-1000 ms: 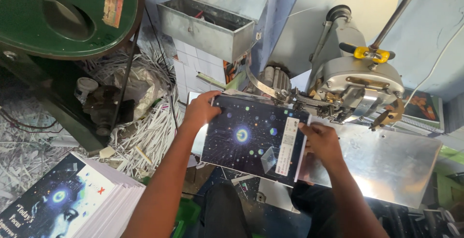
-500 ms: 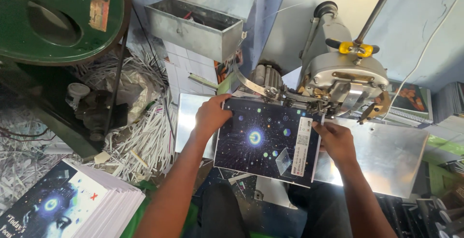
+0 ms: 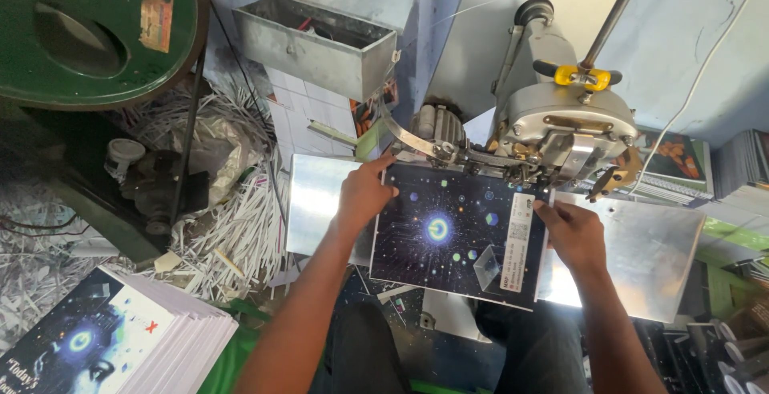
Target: The person repeatedly picks up printed book covers, places them into a binding machine, and removes the bound items. The person handles two different cover designs and stacks the finished books on the right side of the machine.
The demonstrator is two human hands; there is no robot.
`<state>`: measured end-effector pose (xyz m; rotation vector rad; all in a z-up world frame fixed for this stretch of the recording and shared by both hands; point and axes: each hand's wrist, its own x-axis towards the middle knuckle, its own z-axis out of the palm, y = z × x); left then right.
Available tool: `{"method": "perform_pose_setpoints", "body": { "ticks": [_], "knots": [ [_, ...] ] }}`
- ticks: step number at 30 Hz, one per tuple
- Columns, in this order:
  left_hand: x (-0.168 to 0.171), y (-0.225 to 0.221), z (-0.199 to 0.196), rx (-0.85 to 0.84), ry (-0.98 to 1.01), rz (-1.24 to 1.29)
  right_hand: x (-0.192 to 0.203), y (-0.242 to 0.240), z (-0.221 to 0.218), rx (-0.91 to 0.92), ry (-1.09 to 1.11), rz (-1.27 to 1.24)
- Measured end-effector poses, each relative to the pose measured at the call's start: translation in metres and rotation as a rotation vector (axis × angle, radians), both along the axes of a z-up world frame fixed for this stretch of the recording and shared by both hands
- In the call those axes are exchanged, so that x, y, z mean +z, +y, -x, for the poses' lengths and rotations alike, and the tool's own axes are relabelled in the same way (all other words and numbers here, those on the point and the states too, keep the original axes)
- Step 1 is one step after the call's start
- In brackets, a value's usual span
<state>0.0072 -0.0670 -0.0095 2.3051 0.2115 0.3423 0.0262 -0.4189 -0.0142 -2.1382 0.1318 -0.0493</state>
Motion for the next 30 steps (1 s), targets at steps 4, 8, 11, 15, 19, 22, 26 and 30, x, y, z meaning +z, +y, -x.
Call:
{"method": "perform_pose_setpoints", "body": {
  "ticks": [4, 8, 11, 15, 19, 22, 26, 30],
  "knots": [
    [-0.003, -0.007, -0.002, -0.003, -0.002, 0.01, -0.001, -0.007, 0.008, -0.034, -0.15, 0.349],
    [-0.005, -0.011, -0.003, -0.003, 0.031, 0.036, -0.007, -0.014, 0.002, -0.057, -0.552, 0.831],
    [-0.006, -0.01, -0.001, -0.023, -0.06, 0.021, -0.009, -0.026, -0.006, 0.095, -0.767, 0.831],
    [-0.007, -0.014, -0.003, -0.015, -0.033, 0.043, -0.013, -0.04, -0.016, 0.325, -0.891, 0.646],
    [-0.004, -0.014, 0.003, -0.049, -0.084, 0.075, -0.013, -0.041, -0.019, 0.322, -0.836, 0.758],
    [0.001, -0.016, 0.008, -0.057, -0.066, 0.052, -0.007, -0.041, -0.019, 0.317, -0.822, 0.833],
    [0.006, -0.019, 0.017, -0.082, -0.071, -0.013, -0.003, -0.042, -0.016, 0.311, -0.819, 0.876],
    [0.012, -0.023, 0.019, -0.054, 0.057, -0.055, -0.006, -0.044, -0.016, 0.302, -0.834, 0.872]
  ]
}}
